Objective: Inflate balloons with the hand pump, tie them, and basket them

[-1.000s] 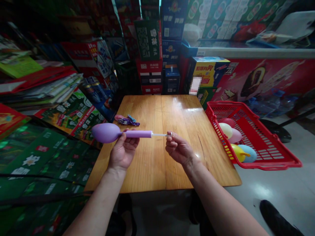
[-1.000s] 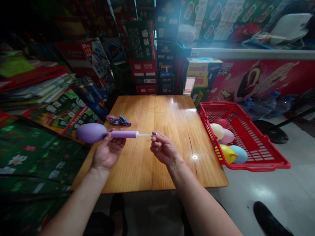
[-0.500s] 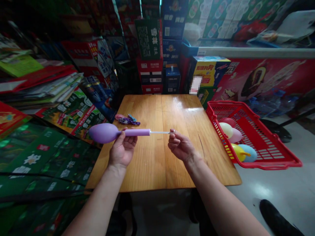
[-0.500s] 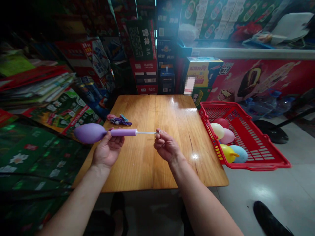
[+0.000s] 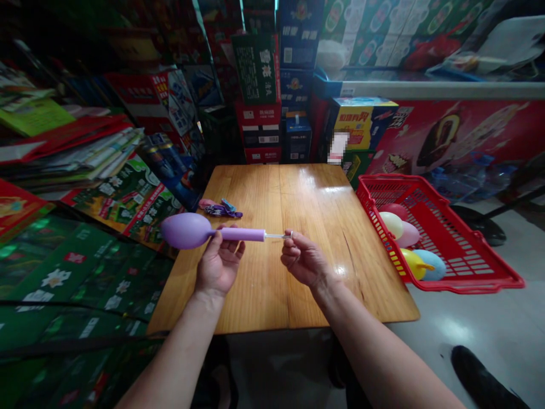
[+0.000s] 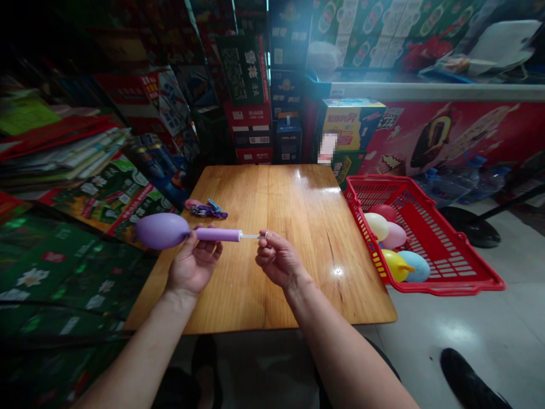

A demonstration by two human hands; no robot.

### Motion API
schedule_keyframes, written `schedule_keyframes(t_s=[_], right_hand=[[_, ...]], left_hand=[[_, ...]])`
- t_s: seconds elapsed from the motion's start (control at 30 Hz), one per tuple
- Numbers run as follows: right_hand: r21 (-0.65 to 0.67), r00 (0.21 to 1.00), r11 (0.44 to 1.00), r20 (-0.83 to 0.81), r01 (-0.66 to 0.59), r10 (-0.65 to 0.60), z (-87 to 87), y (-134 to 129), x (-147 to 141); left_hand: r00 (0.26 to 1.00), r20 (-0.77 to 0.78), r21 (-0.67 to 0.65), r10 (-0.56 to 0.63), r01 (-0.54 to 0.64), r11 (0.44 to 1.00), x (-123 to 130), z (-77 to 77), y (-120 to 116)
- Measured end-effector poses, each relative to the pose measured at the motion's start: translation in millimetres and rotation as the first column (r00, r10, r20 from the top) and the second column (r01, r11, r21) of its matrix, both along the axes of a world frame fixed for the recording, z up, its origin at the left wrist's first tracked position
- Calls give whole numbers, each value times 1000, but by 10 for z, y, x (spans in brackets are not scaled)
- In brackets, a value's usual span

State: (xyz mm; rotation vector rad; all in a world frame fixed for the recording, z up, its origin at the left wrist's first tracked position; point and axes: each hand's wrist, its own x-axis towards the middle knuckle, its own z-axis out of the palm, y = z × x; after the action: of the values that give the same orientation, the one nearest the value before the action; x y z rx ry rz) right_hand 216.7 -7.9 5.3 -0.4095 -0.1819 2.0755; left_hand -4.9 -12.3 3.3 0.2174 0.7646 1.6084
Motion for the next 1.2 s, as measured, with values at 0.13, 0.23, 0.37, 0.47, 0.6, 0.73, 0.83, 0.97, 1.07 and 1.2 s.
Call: schedule_keyframes(t_s=[0.13,0.23,0.37,0.47,0.6,0.73,0.83,0.97,1.07,1.2], right_hand=[[-27,999,999,11,-31,31,-91,-61,-165],[-63,999,998,-29,-29,27,-81,0,-66],[-35,999,999,-34,12,-13,-30,86,125],[-45,998,999,-60,11,-14,-63,58,77],[-56,990,994,-111,-94,87,-142,-6,-89],[-63,989,992,-105,-107,100,-89,51,-16],[-68,993,997,-112,-45,37,-14,108,94],[-69,995,996,-87,-48,42,-51,61,-8],[-67,993,992,-58,-105,101,-133,-17,-173],[-49,993,994,-71,-102,99,-135,-20,-171]], left_hand=[[993,31,-38,-113,114,993,173,-95,-52],[992,14,-14,-128,128,992,160,-88,-25],[1000,-16,11,-22,23,1000,10,-7,28],[997,-45,40,-67,69,997,5,-6,-9],[977,-24,7,-211,211,977,99,-86,-64],[985,-39,32,-167,168,985,23,-89,2],[996,-65,87,-63,68,994,-80,-35,33],[990,-71,77,-123,128,989,-46,-4,-53],[980,-38,24,-195,196,980,42,-25,-112],[984,-17,10,-179,179,984,22,-40,-62]])
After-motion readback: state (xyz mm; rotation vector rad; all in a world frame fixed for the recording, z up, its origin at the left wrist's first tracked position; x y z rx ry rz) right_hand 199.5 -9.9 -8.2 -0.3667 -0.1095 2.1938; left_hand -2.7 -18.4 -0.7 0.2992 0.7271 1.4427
